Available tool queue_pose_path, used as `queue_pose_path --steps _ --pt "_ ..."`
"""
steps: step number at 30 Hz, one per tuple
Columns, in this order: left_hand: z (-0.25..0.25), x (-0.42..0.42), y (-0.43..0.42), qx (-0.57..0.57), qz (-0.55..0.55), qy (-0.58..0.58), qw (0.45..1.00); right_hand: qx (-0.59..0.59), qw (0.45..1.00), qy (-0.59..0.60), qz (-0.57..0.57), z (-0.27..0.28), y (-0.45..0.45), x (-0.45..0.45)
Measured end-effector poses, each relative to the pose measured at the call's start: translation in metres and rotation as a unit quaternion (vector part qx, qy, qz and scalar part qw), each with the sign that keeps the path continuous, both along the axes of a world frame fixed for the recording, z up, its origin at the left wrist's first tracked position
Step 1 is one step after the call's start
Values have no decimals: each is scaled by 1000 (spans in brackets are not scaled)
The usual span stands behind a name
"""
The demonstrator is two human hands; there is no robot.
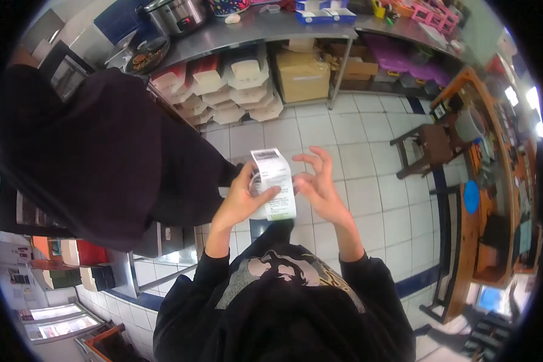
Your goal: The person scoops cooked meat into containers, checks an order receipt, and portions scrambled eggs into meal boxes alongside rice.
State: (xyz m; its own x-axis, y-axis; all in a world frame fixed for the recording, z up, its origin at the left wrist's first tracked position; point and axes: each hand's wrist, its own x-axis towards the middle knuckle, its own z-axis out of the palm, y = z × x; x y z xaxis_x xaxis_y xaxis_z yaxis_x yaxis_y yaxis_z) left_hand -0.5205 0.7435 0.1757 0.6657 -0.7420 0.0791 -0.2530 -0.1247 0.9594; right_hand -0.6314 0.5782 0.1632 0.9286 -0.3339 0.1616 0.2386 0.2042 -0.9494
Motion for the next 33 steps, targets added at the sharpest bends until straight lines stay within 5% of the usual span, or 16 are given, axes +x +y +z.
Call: queue_pose_path --steps 2,4,8,13,16,26,32,33 --pt "-11 31 -38 22 11 1 1000 -18 1000 10 13 -14 -32 43" --pt "-42 77 -73 45 14 -46 998 -226 969 93 35 -27 -71 93" --pt "-42 168 -165 56 32 105 992 -110 992 35 -46 -29 -147 204" --pt "-41 273 -278 -69 40 91 993 -195 966 -24 -168 -7 -261 324" --pt "-46 327 -325 -117 99 93 984 -339 928 -10 -155 7 -309 392" --pt "-132 520 -395 43 465 -24 884 -344 938 -44 22 -87 -383 678" --pt "-181 639 -451 100 519 -103 842 -403 908 -7 115 -146 -431 827" --pt "-181 652 -460 107 520 -46 846 -422 900 -12 114 -150 -438 844"
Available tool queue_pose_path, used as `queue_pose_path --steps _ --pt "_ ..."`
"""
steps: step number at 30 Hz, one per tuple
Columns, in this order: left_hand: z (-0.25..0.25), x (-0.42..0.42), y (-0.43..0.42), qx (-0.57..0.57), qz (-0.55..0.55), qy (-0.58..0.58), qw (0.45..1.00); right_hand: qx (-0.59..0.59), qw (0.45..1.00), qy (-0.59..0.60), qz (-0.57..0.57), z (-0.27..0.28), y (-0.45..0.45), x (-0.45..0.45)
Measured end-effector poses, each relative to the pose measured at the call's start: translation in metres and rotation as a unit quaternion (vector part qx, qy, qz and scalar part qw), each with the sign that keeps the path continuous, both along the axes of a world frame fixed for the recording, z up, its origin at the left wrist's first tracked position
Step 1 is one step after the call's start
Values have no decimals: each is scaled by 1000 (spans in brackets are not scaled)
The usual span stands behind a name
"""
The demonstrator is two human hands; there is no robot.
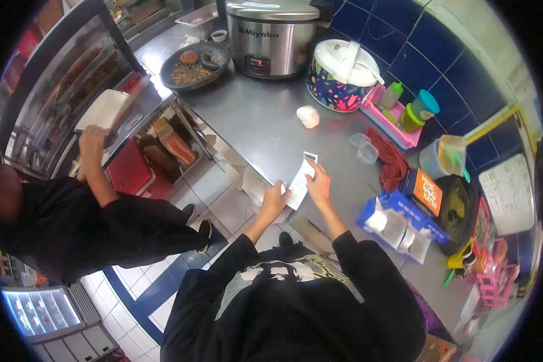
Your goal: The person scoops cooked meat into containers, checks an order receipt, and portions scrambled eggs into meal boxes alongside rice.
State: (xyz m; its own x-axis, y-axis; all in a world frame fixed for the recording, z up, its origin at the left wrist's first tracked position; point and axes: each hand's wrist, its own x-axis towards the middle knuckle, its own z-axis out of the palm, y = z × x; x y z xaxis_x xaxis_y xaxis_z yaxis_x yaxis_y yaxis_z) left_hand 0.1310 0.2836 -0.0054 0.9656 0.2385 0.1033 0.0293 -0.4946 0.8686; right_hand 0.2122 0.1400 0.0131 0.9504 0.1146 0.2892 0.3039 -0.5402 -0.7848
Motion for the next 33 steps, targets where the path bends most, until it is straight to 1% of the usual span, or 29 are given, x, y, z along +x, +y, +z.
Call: queue_pose_path --steps 1,3,4,5,6,7,8,9,10,12,13,15,16,17,18,19,20,22,24,25,26,27,28,29,31,32,33 --pt "-1 11 -8 -3 3 9 1000 -3 1000 9 3 -6 -8 14" --pt "-3 29 -18 94 -10 14 995 -68 989 125 50 -14 -19 42" --pt "-1 34 -22 91 -7 23 996 -70 987 134 54 -14 -25 54" --pt "1 38 -25 164 -16 55 985 -181 982 58 -1 -11 -34 67" --pt "2 44 -28 234 -26 85 968 -288 956 -21 -55 -4 -44 82" --pt "1 48 -30 231 -25 92 968 -352 930 27 -100 10 -55 101" --pt "-1 49 -30 248 -46 60 966 -413 896 74 -143 25 -68 117" --pt "-2 51 -26 268 -63 26 961 -427 886 92 -155 32 -83 132" --pt "-5 53 -23 271 -54 31 960 -439 876 110 -165 36 -98 147" --pt "-13 57 -19 315 -128 -52 939 -503 832 204 -116 42 -121 167" --pt "-13 59 -17 321 -115 -47 939 -501 836 198 -104 38 -130 173" --pt "-14 65 -15 288 -163 -37 943 -465 829 296 -93 29 -139 179" --pt "-13 68 -15 287 -159 -39 944 -468 828 297 -89 38 -124 175" --pt "-15 71 -18 282 -159 -32 945 -490 849 145 -136 44 -110 168" --pt "-18 75 -20 295 -152 -21 943 -499 848 -9 -178 53 -91 158" --pt "-22 72 -22 305 -146 -4 941 -438 892 -44 -100 55 -69 164" --pt "-18 73 -22 284 -137 -57 947 -370 926 -76 -23 56 -42 175" --pt "-16 70 -26 289 -132 -44 947 -307 945 105 44 67 26 180" --pt "-10 69 -23 306 -136 -44 941 -370 925 87 4 19 52 193" --pt "-8 67 -22 308 -142 -19 941 -363 928 86 -12 26 54 190" --pt "-6 68 -22 309 -148 5 939 -323 945 58 3 32 51 183" --pt "-5 72 -21 313 -160 -11 936 -285 958 27 17 42 45 181" --pt "-7 71 -20 307 -149 -16 940 -261 955 141 4 65 35 180" --pt "-10 66 -19 298 -136 -15 945 -263 954 144 -6 73 17 179" --pt "-16 65 -17 275 -143 -27 950 -377 914 128 -79 79 -28 184" --pt "-18 65 -16 267 -152 -26 951 -380 912 130 -81 74 -44 186" --pt "-18 68 -14 261 -160 -28 952 -450 873 163 -98 66 -58 194"
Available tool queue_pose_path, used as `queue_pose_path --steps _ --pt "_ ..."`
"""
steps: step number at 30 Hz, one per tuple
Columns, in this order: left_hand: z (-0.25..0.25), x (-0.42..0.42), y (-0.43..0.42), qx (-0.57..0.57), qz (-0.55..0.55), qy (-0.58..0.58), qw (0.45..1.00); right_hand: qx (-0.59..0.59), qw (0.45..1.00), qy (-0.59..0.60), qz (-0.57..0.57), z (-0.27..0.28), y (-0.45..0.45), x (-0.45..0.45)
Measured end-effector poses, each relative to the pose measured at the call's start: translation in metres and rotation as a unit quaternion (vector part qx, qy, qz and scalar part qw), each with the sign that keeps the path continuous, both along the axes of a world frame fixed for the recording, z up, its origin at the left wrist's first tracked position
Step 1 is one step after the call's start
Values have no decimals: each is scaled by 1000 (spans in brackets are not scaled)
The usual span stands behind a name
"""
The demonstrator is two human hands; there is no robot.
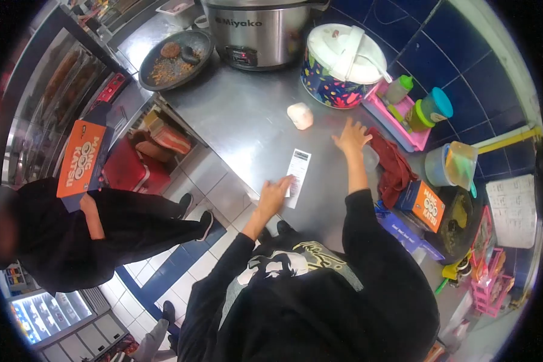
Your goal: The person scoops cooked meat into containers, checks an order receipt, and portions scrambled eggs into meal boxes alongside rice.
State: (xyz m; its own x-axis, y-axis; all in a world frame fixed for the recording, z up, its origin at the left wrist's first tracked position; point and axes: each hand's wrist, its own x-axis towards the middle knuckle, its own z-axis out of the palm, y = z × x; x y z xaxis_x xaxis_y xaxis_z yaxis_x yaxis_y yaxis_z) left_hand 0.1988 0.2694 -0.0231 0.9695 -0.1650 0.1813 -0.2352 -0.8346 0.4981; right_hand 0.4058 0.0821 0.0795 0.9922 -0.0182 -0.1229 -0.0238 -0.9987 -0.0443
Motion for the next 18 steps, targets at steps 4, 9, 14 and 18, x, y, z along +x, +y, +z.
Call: queue_pose_path --steps 4,9,14,18 --pt "6 2 3 2 2 38 999 -73 987 132 -54 -40 -36 34" --pt "11 1 3 -28 11 65 997 32 994 65 -80 -42 -62 29" --pt "13 0 5 -85 24 53 995 42 994 21 -103 -39 -90 -19" --pt "15 5 15 -85 3 69 994 29 998 -41 -38 -62 -99 -41"
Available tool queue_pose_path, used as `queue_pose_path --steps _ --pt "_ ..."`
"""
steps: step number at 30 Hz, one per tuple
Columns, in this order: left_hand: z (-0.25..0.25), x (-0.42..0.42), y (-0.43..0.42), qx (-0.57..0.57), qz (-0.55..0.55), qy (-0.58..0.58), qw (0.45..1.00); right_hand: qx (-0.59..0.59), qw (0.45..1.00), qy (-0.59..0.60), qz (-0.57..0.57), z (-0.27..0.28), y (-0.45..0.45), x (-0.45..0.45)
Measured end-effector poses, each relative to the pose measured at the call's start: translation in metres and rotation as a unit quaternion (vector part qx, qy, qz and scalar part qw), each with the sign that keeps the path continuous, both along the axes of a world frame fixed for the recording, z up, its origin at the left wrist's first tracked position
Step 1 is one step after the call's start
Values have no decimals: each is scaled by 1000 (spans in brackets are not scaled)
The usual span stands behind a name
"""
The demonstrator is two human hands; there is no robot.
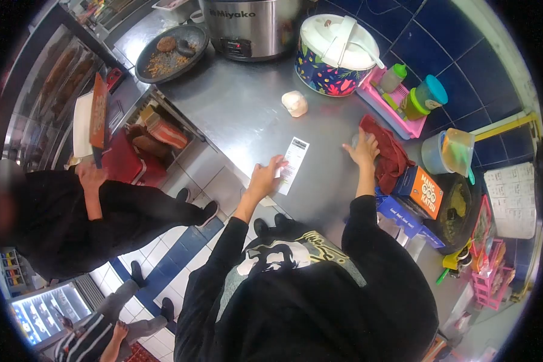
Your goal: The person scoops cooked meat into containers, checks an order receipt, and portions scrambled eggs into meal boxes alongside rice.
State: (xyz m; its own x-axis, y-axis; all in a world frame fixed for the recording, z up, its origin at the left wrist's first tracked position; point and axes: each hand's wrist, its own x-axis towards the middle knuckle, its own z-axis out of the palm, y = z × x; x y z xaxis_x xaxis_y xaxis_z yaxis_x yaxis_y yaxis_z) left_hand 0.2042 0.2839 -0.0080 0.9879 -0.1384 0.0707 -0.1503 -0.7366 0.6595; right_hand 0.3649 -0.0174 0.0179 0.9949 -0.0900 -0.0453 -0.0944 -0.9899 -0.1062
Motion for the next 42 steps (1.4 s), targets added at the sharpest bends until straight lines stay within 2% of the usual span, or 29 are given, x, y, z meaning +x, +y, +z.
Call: queue_pose_path --steps 5,7,9,12,14,18,20,26,30,33,36,38,39,40,41,42 --pt "-4 3 4 -14 -17 9 1000 6 1000 -26 -7 4 11 -3" --pt "-4 4 3 -15 -13 6 1000 128 980 -133 69 10 38 -14" --pt "-2 3 1 -15 -17 7 1000 176 970 -121 120 22 81 -29" --pt "3 4 -2 -9 -20 1 1000 135 975 -89 154 15 131 -46" --pt "3 3 -3 -4 -2 -1 1000 45 988 -9 147 8 149 -56" --pt "5 -7 -7 -11 41 11 999 68 989 -24 131 -2 157 -58" --pt "-4 -11 -9 -3 62 -29 998 41 989 -100 96 -17 161 -52" --pt "10 -15 -15 -16 75 0 997 57 997 -34 33 -13 180 -45" --pt "21 -22 -17 -1 88 17 996 87 995 -26 43 -7 177 -46" --pt "25 -42 -15 -157 150 -61 974 120 991 -35 39 4 179 -53" --pt "28 -66 -11 -189 203 -132 952 105 990 -81 35 12 175 -58" --pt "23 -88 -9 -202 225 -100 948 127 981 -131 64 22 172 -65" --pt "24 -100 -11 -284 252 -56 923 132 979 -134 72 29 170 -71" --pt "27 -109 -12 -365 276 -13 889 203 952 -177 147 36 167 -79" --pt "30 -117 -12 -362 282 -21 888 271 912 -217 219 43 165 -89" --pt "34 -124 -13 -462 277 39 842 317 888 -198 268 50 164 -103"
